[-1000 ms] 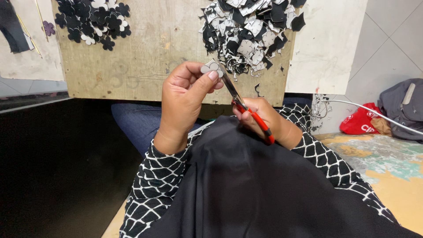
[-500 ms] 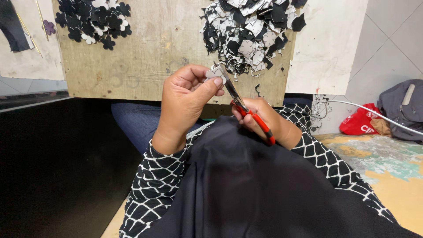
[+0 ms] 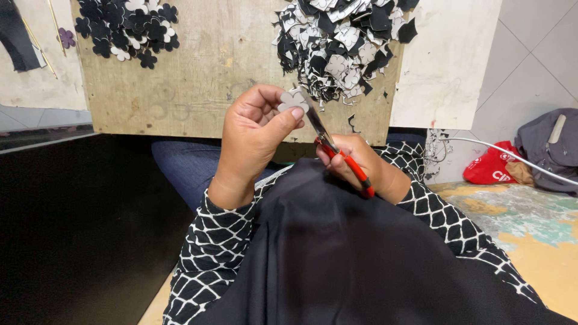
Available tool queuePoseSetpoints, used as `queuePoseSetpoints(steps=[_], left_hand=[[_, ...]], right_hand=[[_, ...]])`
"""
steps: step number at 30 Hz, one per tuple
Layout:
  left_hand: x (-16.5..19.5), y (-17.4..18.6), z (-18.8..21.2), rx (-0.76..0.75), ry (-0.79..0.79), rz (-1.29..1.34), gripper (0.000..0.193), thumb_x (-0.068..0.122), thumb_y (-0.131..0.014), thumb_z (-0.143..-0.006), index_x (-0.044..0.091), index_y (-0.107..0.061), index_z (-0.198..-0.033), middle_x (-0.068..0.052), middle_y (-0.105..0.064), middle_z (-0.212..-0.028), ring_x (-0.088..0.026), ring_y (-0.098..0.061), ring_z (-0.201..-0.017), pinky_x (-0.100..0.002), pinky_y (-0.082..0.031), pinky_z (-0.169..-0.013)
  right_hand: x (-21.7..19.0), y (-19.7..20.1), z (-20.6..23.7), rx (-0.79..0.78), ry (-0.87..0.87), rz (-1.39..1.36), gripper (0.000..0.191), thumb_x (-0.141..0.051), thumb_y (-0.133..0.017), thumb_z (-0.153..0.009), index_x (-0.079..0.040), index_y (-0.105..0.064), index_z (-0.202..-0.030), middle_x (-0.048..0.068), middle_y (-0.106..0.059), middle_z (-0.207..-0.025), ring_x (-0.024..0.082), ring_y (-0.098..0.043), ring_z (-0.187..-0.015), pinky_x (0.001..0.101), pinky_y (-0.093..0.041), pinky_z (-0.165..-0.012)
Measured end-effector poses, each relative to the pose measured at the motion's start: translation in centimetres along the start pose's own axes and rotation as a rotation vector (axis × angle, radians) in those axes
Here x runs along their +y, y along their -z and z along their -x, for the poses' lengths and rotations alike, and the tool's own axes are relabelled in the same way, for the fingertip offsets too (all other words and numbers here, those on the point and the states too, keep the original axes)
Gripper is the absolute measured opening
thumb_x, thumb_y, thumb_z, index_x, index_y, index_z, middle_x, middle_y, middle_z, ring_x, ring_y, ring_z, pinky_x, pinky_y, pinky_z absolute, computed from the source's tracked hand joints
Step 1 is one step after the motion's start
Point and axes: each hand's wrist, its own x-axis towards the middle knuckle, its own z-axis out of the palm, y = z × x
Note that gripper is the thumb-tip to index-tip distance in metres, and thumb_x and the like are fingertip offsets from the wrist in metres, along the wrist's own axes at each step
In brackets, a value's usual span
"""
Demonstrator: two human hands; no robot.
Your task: The person sits at a workbench and uses red-handled scissors to trim the edges of small flower-shaped fabric pieces, one at a time, placing trimmed pieces with a pile of finished flower shapes and discarding scraps onto the table. They occasionally gather and reposition the piles of cut pieces between trimming.
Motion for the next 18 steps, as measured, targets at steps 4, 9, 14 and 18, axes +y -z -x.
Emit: queuePoseSetpoints(steps=[4, 9, 14, 18], left_hand=[[-0.71, -0.29, -0.14, -0.007, 0.041, -0.009, 0.008, 0.001, -0.070, -0.098, -0.001, -0.066, -0.105, -0.006, -0.072, -0.098, -0.011, -0.069, -0.088, -0.026, -0.058, -0.083], [-0.95, -0.39, -0.04, -0.009, -0.016, -0.066, 0.007, 0.004, -0.069, -0.103, -0.002, -0.068, -0.105, -0.006, -0.072, -0.098, -0.010, -0.068, -0.089, -0.025, -0.057, -0.084], [-0.62, -0.23, 0.18, -0.030, 0.038, -0.109, 0.007, 0.003, -0.071, -0.099, -0.001, -0.066, -0.103, -0.004, -0.072, -0.095, -0.008, -0.066, -0.085, -0.024, -0.056, -0.078], [-0.36, -0.10, 0.16, -0.024, 0.055, -0.146, 0.007, 0.003, -0.072, -0.099, -0.002, -0.067, -0.102, -0.004, -0.071, -0.092, -0.008, -0.065, -0.082, -0.023, -0.054, -0.075]], right_hand=[[-0.01, -0.17, 0.21, 0.013, -0.035, -0.124, 0.067, -0.074, -0.049, -0.096, -0.007, -0.053, -0.091, -0.004, -0.050, -0.072, 0.004, -0.044, -0.059, 0.0206, -0.035, -0.052], [-0.46, -0.08, -0.04, 0.013, -0.049, -0.091, 0.070, -0.077, -0.049, -0.094, -0.008, -0.053, -0.091, -0.004, -0.052, -0.074, 0.004, -0.047, -0.060, 0.0200, -0.038, -0.053], [-0.58, 0.10, -0.29, 0.000, -0.007, -0.033, 0.070, -0.079, -0.049, -0.093, -0.008, -0.052, -0.092, -0.004, -0.052, -0.075, 0.005, -0.046, -0.063, 0.0207, -0.039, -0.056], [-0.01, 0.25, -0.24, -0.006, -0.008, -0.029, 0.070, -0.078, -0.048, -0.094, -0.008, -0.053, -0.091, -0.004, -0.051, -0.075, 0.006, -0.046, -0.065, 0.0217, -0.040, -0.059]])
